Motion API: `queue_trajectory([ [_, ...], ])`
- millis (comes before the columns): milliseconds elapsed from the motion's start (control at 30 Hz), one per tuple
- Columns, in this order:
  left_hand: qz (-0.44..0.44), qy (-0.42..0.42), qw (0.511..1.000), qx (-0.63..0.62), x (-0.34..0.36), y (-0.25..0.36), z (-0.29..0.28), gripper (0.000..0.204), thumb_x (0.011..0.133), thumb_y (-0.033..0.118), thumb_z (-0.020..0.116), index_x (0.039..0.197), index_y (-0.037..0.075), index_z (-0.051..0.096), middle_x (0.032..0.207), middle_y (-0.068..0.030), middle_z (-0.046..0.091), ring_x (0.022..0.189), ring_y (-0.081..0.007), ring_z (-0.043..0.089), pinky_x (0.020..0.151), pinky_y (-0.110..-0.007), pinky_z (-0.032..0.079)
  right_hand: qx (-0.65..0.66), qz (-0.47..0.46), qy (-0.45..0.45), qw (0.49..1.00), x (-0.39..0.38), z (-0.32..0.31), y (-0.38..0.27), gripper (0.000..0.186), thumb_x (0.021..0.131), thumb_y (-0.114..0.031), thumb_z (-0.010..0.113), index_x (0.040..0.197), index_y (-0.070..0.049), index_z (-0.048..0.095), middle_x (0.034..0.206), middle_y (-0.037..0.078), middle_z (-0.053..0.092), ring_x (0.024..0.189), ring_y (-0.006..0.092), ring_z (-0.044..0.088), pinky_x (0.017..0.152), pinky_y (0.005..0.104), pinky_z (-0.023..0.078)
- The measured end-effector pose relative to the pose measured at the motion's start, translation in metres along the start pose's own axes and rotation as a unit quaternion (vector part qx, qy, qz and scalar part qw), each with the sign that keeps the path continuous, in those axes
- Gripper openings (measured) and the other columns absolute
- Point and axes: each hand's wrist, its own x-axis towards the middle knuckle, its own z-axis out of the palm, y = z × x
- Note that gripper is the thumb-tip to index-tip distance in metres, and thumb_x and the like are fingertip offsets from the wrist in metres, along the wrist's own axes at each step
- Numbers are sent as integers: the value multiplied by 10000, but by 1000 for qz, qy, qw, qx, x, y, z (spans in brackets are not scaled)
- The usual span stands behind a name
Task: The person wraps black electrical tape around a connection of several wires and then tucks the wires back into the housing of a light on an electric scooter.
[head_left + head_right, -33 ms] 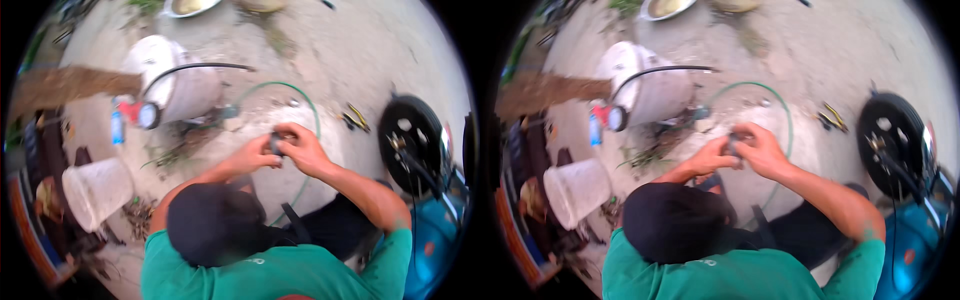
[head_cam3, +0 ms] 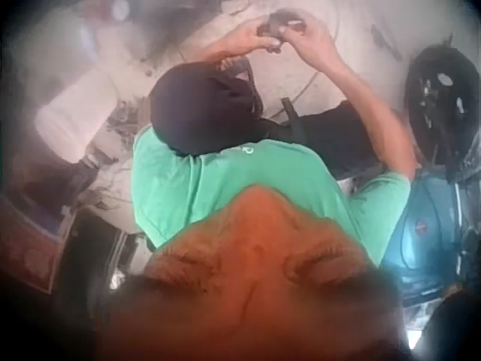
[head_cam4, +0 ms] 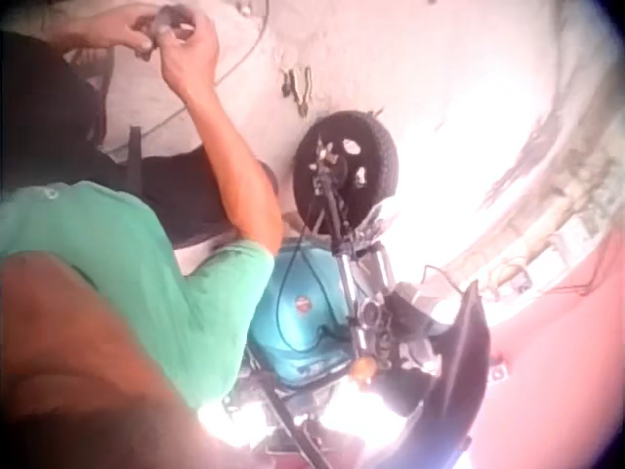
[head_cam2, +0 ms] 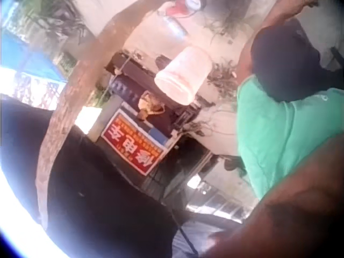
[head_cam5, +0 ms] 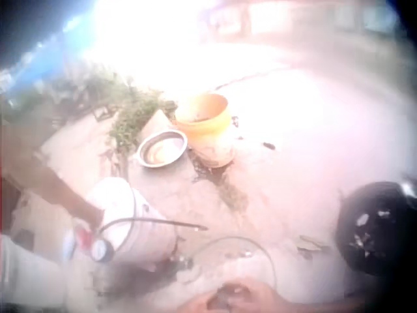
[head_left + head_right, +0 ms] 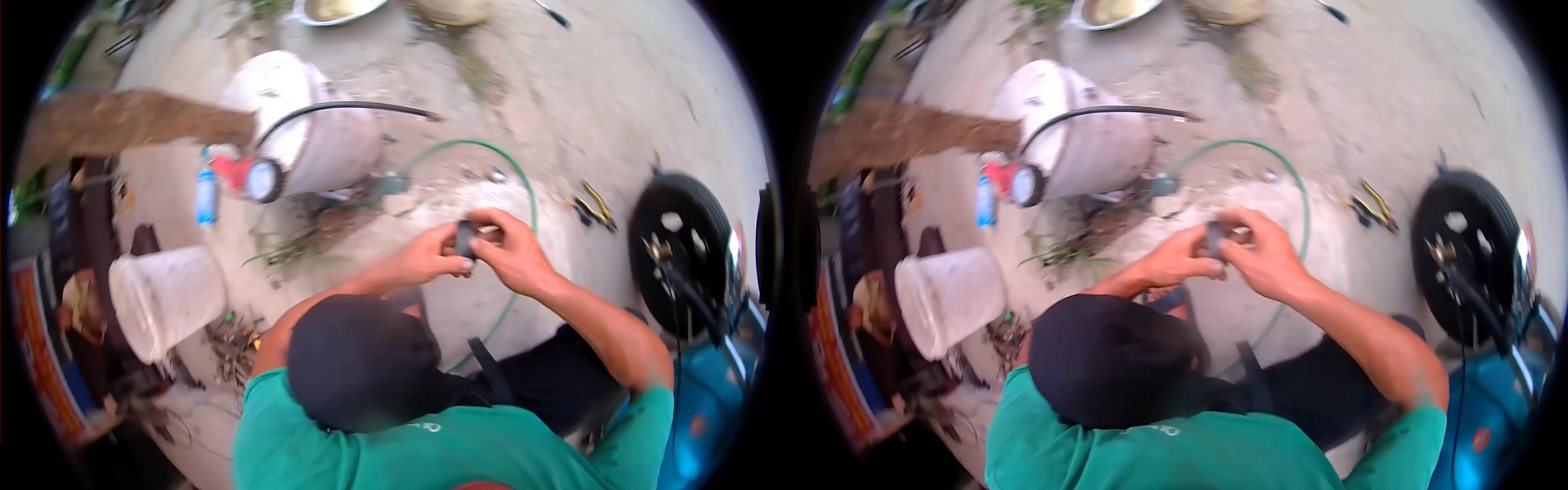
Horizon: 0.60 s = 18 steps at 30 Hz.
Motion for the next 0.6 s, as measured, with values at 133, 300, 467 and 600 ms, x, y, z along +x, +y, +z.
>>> queue_trajectory([
  [133,-13,177,984,3,-60,-18,-30,611,897,91,731,1422,-28,441,1200,-118,618,959,-200,668,870,-366,556,-157,16,-36,987,-10,-12,-6,364,865,-76,690,1219,-11,634,1194,134,607,960,221,660,776,332,563],
  [300,-76,510,725,456,-224,-113,-113,637,804,289,765,1311,-14,526,1192,-198,644,1082,-309,646,921,-395,521,-135,85,-87,983,-16,-24,-11,298,885,-95,677,1167,1,662,1059,99,680,866,177,652,779,308,530],
  [467,-419,488,516,566,-431,-157,-136,707,820,379,761,1353,-10,503,1335,-230,572,1187,-399,583,987,-483,496,-142,67,-113,981,-8,-32,-11,268,896,-126,681,1119,22,677,994,107,711,835,159,658,767,311,536],
  [600,-350,561,537,523,-362,-126,-121,525,857,295,737,1269,5,589,1235,-218,626,1080,-375,636,914,-457,526,-162,53,-115,979,9,-27,-16,284,913,-208,681,1083,18,704,945,118,724,815,173,666,757,331,537],
])
